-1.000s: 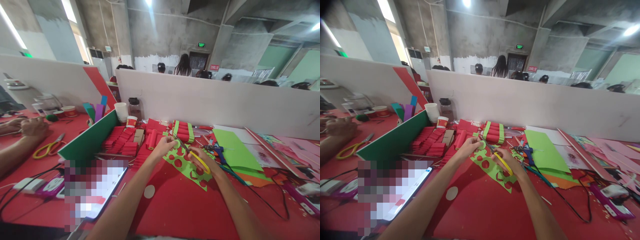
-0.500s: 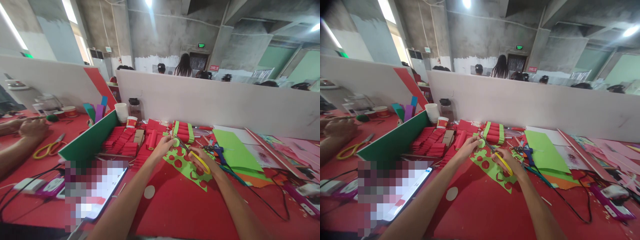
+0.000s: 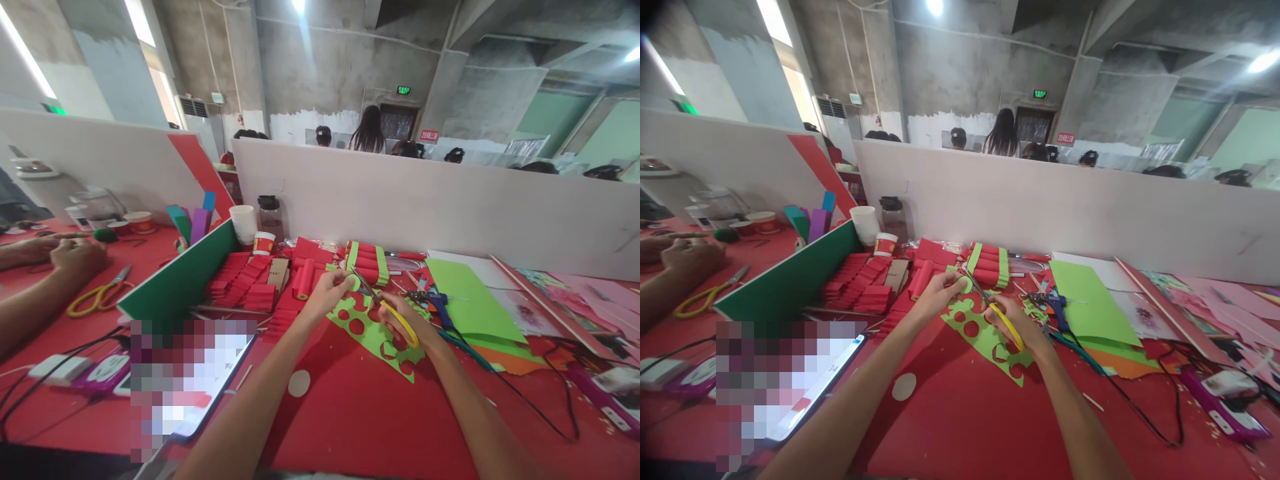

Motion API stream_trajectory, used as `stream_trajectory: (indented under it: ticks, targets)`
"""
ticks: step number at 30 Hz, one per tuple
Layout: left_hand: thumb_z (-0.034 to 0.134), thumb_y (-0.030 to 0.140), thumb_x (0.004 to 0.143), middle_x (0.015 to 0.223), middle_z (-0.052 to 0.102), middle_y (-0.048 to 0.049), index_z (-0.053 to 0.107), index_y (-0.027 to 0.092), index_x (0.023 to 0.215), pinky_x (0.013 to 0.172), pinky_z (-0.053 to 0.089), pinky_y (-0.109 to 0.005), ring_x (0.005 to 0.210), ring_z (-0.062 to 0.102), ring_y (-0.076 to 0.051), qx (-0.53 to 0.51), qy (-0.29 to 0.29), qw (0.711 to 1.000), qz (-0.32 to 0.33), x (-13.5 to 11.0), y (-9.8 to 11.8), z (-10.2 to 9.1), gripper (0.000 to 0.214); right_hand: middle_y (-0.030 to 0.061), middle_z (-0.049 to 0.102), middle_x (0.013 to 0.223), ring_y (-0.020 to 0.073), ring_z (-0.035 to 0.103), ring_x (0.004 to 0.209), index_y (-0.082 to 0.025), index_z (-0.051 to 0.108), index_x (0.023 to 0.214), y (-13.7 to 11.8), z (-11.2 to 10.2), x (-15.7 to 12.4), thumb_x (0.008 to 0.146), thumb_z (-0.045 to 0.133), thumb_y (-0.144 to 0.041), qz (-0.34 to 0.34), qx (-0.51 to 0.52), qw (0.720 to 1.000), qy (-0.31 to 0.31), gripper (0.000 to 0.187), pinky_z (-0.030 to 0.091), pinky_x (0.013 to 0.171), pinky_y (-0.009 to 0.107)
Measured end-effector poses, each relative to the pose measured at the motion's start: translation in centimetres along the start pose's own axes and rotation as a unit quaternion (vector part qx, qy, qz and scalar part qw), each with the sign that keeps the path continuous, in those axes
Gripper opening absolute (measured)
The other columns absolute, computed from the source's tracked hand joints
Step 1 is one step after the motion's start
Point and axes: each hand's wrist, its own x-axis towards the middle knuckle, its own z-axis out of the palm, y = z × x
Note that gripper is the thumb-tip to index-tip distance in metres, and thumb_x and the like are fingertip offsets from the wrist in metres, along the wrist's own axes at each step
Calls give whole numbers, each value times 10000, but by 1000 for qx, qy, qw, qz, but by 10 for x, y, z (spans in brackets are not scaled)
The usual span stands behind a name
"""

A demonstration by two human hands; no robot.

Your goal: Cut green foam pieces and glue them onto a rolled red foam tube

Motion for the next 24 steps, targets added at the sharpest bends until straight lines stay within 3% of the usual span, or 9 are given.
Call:
stream_trajectory:
  ticks: [7, 17, 24]
  targets:
    - [579, 419, 820, 629, 516, 37, 541, 189, 749, 566, 442, -231, 571, 552, -113, -1, -11, 1000, 16, -2, 5, 3, 244, -84, 421, 633, 44, 330, 365, -203, 527, 1040, -3, 3, -2, 833, 580, -716, -6, -1, 1000, -4, 555, 300, 298, 169]
    - [619, 480, 806, 776, 627, -6, 614, 161, 848, 631, 492, -256, 685, 616, -149, 9, -40, 999, 17, -5, 9, 3, 321, -79, 446, 604, 51, 346, 325, -203, 536, 1091, -5, 8, -3, 819, 559, -758, -5, 10, 1000, -14, 619, 314, 274, 177]
    - [638, 466, 812, 680, 602, 4, 617, 158, 793, 661, 494, -262, 667, 578, -142, 11, -47, 999, 19, -7, 12, 2, 309, -79, 428, 587, 56, 333, 351, -206, 547, 1067, -12, 8, -4, 828, 565, -742, -13, 12, 1000, -19, 587, 305, 300, 176]
